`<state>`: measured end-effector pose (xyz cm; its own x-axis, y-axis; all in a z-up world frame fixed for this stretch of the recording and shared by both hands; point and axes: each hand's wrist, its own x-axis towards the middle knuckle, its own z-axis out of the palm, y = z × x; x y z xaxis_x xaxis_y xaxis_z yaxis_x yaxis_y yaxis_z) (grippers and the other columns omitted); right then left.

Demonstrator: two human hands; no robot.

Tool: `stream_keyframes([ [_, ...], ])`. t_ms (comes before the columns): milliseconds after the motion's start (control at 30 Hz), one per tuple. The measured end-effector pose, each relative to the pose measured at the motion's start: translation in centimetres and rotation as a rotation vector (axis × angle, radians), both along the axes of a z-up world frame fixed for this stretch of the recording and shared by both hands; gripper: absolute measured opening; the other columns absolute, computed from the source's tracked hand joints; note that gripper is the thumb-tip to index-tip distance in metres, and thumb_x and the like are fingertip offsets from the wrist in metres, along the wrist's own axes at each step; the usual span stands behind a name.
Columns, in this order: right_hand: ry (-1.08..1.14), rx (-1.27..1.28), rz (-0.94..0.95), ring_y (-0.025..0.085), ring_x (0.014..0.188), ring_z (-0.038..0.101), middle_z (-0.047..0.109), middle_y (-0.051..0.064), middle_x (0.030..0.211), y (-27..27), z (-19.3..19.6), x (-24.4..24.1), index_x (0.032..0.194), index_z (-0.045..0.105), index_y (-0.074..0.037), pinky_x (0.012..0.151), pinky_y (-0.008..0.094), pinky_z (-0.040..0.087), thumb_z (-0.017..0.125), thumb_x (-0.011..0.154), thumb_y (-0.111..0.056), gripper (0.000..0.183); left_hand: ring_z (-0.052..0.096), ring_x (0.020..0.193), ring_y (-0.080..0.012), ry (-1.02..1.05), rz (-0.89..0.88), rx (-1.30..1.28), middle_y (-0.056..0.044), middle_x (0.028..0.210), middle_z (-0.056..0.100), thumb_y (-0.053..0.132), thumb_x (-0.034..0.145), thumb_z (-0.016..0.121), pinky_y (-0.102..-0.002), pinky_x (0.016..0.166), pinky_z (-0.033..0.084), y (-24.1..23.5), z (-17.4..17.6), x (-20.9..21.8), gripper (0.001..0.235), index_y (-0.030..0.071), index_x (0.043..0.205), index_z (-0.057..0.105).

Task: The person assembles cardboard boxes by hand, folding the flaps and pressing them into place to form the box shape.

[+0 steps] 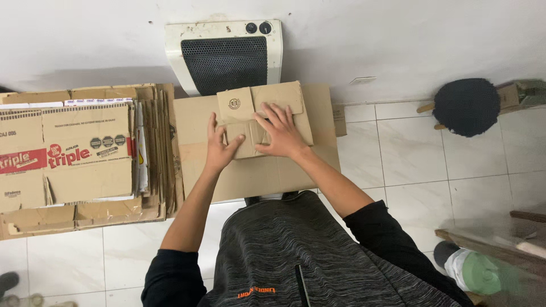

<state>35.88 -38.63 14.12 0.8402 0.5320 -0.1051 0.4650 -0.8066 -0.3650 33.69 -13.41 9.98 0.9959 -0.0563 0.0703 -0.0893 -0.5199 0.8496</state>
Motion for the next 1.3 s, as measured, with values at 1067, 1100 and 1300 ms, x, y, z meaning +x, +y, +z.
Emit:
stream_keyframes([
  [1067,0.467,1.058,-0.988,0.052,0.164,0.016,0.02,0.031,0.178,-4.0,7.7,-4.9,0.173,0.02,-0.003,0.136,0.066,0.02,0.014,0.106,-0.083,0.104,0.021,0.161,-0.0573,0.321,-0.037,-0.573,-0.029,0.169,0.035,0.054,0.116,0.042,-0.083,0.123,0.016,1.3,2.8,-0.2,0.069,0.014,0.17,0.03],
  [1100,0.465,1.06,-0.987,0.052,0.164,0.016,0.02,0.031,0.178,-4.3,6.2,-4.8,0.173,0.02,-0.003,0.136,0.066,0.02,0.014,0.106,-0.083,0.104,0.021,0.161,-0.0573,0.318,-0.038,-0.572,-0.029,0.169,0.035,0.054,0.116,0.042,-0.083,0.123,0.016,1.5,1.9,-0.2,0.069,0.014,0.17,0.03],
  [1300,0.582,0.866,-0.978,0.048,0.167,0.01,0.009,0.032,0.18,-6.7,-1.2,-6.5,0.175,0.006,0.0,0.135,0.068,0.015,0.062,0.101,-0.085,0.126,0.04,0.156,-0.05,0.376,-0.096,-0.231,-0.029,0.166,0.045,0.04,0.092,0.088,-0.077,0.124,0.031,0.7,0.7,-0.7,0.107,0.015,0.176,0.025],
])
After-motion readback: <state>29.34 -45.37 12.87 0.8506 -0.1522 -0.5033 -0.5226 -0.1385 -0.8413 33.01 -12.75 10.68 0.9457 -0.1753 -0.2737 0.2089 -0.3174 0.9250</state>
